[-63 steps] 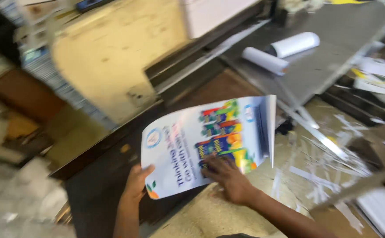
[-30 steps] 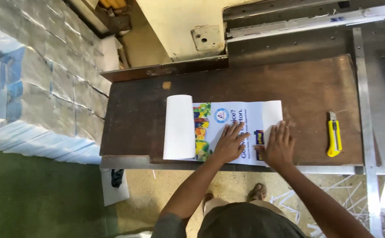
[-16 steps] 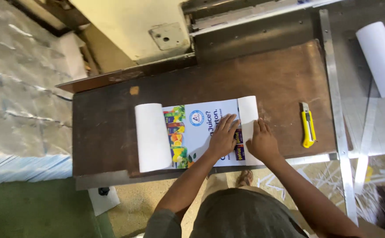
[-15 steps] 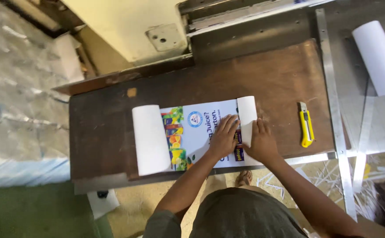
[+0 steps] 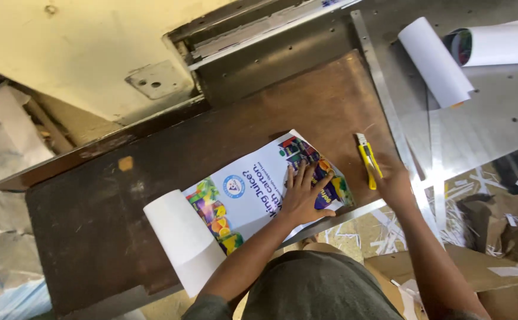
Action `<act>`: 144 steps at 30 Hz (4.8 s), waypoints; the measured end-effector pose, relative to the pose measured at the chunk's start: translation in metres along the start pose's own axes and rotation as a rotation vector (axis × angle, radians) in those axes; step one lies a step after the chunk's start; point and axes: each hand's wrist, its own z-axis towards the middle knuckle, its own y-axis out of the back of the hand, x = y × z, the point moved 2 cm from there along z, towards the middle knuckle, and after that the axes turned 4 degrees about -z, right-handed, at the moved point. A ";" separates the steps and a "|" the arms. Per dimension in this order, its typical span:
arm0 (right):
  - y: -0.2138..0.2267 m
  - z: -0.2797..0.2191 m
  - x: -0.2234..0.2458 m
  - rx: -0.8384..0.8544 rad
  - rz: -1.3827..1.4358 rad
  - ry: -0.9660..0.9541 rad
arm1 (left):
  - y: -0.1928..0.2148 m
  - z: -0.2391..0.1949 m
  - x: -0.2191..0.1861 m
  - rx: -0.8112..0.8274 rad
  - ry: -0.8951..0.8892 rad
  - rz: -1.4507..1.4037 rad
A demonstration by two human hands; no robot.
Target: Cutting printed paper sheets to size using a metal ruler and a utility knife on a workbench.
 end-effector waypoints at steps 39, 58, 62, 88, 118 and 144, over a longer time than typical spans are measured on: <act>-0.014 -0.234 -0.135 0.187 -0.210 -0.061 | -0.040 0.036 -0.004 0.185 0.027 0.256; -0.026 -0.170 -0.083 0.206 -0.174 -0.124 | -0.033 0.025 -0.005 0.117 0.031 0.302; -0.018 -0.114 -0.082 0.036 -0.315 -0.112 | 0.004 0.004 0.009 0.183 0.151 0.167; 0.037 -0.019 -0.289 -0.021 -0.285 -0.291 | 0.098 -0.136 0.166 -0.145 0.366 0.677; -0.232 -0.319 0.224 0.189 -0.077 -0.219 | 0.136 -0.157 0.231 -0.066 0.130 0.096; -0.221 -0.284 0.216 0.308 0.435 -0.502 | 0.126 -0.157 0.236 0.132 0.259 0.066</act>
